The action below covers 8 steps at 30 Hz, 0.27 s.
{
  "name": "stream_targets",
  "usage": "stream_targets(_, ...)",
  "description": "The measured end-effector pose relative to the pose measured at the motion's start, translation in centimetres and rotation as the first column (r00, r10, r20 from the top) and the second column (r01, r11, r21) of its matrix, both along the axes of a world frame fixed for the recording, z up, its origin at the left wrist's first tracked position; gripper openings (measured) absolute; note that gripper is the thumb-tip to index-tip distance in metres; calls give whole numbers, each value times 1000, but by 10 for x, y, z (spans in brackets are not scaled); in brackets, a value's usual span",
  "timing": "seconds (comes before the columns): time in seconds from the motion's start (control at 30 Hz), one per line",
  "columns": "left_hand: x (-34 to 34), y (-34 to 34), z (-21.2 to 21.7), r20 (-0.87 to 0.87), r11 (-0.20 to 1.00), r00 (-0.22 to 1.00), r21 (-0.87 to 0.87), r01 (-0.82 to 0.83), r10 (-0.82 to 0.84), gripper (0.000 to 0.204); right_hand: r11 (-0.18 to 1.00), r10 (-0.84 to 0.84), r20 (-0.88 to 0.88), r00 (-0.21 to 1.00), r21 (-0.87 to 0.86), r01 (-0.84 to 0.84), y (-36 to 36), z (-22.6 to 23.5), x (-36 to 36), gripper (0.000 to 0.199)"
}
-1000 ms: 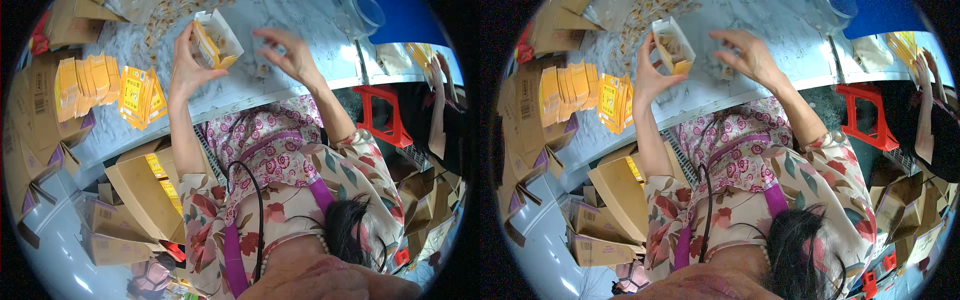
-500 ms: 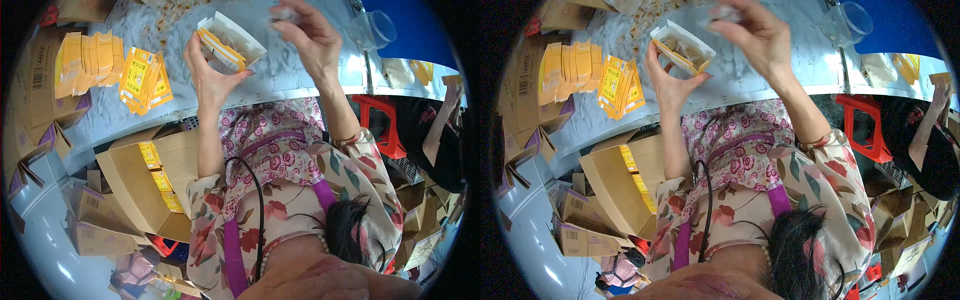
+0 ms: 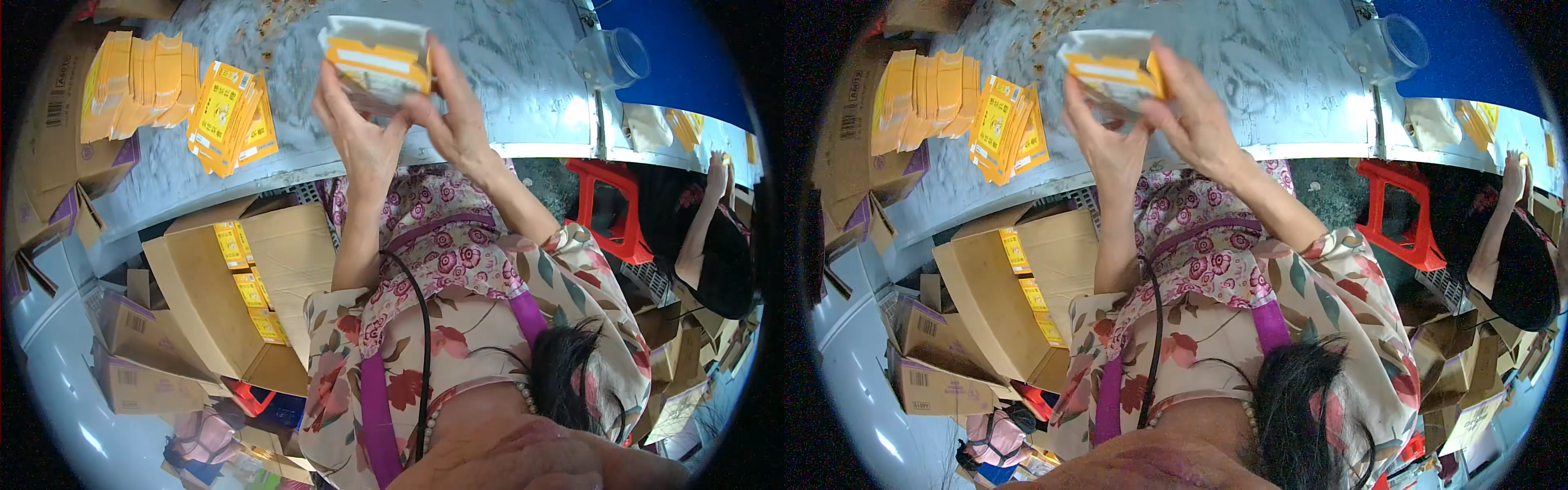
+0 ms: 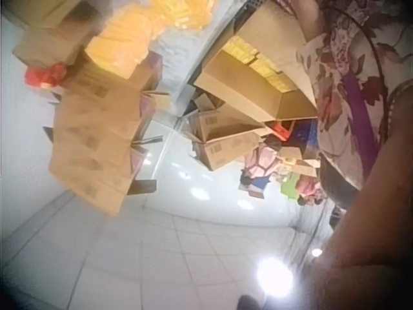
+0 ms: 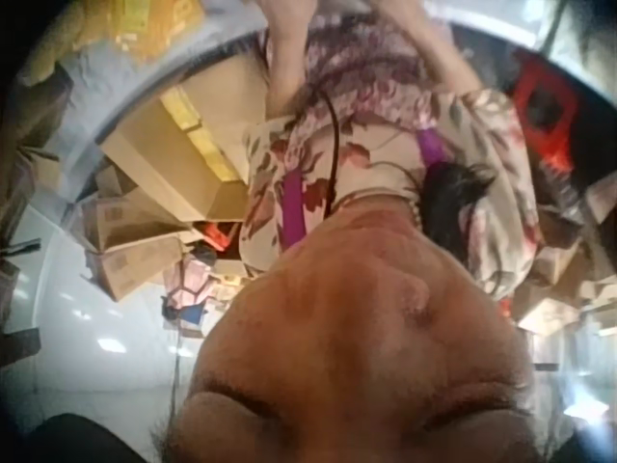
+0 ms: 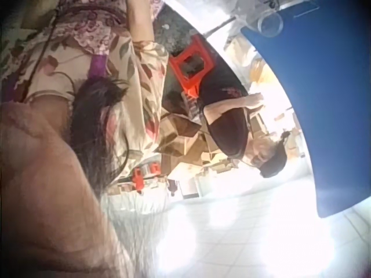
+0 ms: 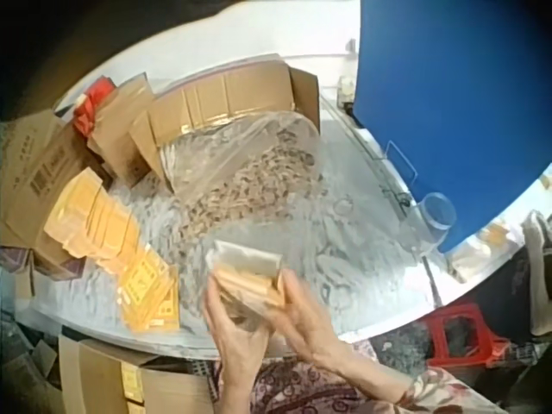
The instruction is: Folding small product boxes and placing them into a larger cardboard shipping box.
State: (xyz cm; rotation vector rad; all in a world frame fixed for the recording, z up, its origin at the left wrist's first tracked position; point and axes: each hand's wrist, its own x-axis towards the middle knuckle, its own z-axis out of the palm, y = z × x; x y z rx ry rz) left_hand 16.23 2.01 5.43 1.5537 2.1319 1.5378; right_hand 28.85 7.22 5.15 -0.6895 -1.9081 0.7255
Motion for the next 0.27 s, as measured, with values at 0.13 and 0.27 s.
stream_targets(0.13,-6,-12,5,125,989,984,-53,137,-130,82,953,-35,-198,980,-301,-27,9,0,7,58)
stream_targets(0.27,-15,-12,-6,497,961,824,184,205,-271,68,883,44,-296,954,-435,-176,6,2,12,54)
